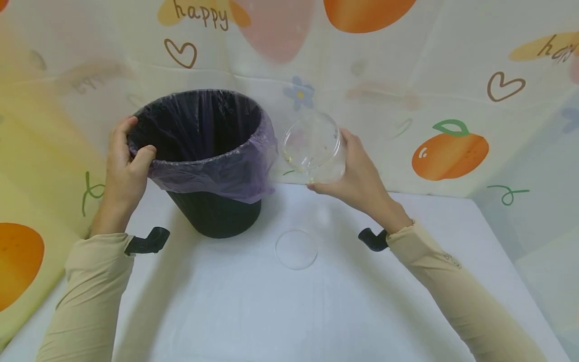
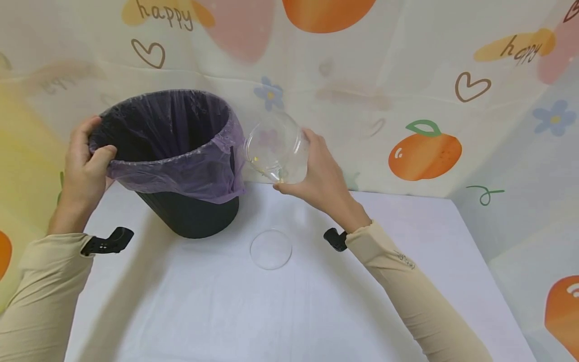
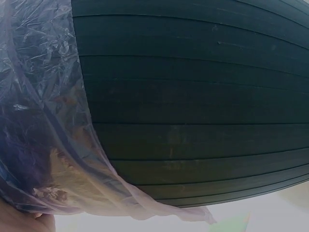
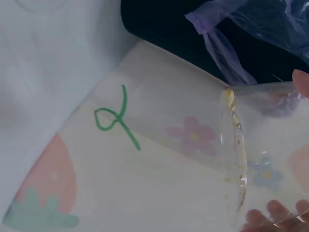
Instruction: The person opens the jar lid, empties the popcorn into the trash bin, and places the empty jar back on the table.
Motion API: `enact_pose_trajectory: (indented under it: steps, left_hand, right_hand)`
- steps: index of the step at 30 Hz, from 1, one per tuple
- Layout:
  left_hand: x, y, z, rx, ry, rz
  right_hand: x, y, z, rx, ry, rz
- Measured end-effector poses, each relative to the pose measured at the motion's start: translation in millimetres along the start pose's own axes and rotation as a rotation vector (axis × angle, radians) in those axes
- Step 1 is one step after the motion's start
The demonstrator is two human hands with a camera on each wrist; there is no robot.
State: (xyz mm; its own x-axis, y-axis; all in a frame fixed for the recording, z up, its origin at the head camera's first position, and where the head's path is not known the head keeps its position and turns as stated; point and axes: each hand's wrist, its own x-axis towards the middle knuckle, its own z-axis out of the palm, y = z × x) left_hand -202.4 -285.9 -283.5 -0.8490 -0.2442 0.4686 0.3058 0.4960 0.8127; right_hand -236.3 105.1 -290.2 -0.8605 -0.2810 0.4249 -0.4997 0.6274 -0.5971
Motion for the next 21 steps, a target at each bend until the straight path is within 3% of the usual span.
enact_pose_trajectory:
  steps: [4, 12, 21]
  left_hand:
    - [0.5, -0.5, -0.1, 0.006, -0.003, -0.002]
    - [0.0, -1.6, -1.2, 0.018, -0.003, -0.005]
    - [0.3, -1.7, -0.4, 0.013, 0.001, -0.009]
  right_hand:
    - [-18.7, 11.4, -0.5, 0.054, 0.003, 0.045]
    - [-61.2, 31.0, 2.4, 0.059, -0.018, 0.129]
    - [-110.4, 55.1, 10.0, 0.07, -0.091, 0.262]
